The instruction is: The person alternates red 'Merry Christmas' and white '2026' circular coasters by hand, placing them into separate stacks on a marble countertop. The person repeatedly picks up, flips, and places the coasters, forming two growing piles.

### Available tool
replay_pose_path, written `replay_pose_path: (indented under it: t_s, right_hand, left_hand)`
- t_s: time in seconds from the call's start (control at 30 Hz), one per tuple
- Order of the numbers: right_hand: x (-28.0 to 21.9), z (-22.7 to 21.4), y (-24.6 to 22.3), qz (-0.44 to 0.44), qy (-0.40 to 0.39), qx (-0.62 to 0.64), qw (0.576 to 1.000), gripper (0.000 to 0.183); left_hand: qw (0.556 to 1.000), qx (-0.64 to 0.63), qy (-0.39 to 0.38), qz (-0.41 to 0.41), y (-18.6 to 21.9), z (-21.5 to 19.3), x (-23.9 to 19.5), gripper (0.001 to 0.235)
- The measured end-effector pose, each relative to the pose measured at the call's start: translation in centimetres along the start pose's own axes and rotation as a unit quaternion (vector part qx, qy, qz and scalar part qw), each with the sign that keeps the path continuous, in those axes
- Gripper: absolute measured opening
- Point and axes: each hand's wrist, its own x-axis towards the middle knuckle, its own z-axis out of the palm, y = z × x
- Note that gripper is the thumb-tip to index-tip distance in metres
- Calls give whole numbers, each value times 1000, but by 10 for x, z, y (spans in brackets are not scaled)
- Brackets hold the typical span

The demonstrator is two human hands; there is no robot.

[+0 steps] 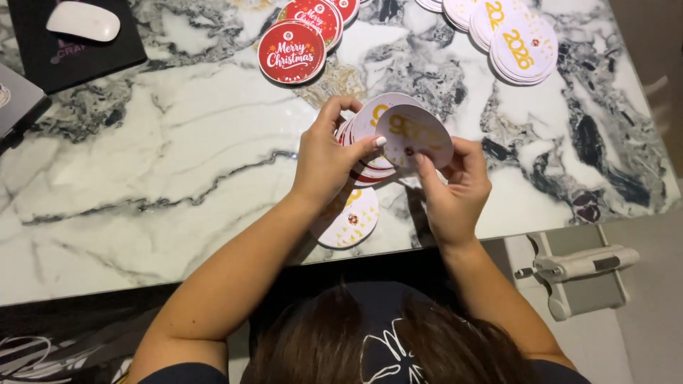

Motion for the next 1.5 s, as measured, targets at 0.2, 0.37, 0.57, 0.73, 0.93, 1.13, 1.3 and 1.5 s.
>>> replay_pose_path:
  t_s: [0.2, 0.37, 0.57, 0.73, 0.93, 1.13, 1.3, 1.5]
  right_hand:
    - [-3, 12, -34, -79, -12, -85, 993, 26]
    - [-1, -4, 13, 20, -3, 16, 1000, 34]
    - [24, 6, -36, 148, 80, 194, 967, 32]
    - [45, -56, 11, 60, 94, 160, 981, 52]
    - [50, -94, 3, -56, -20, -446, 893, 73]
    - [28, -19, -27, -95, -135, -165, 972, 48]
    - [16, 13, -40, -62, -134, -118, 982, 57]
    - [11, 22, -47, -143, -98, -158, 972, 53]
  left_hand:
    - [998, -47, -5, -36, -4, -2, 2, 54]
    - [988, -122, -87, -20, -6, -7, 7, 61]
    - [922, -321, -203, -70, 8, -15, -6, 71]
    - [939, -291, -170, -69, -9, -17, 9, 61]
    - [961, -237, -131, -50, -5, -20, 7, 48]
    - [963, -248, -108, 8, -5, -13, 1, 50]
    - [967, -232, -100, 24, -8, -19, 7, 52]
    - [959, -266, -102, 8, -12, -21, 10, 52]
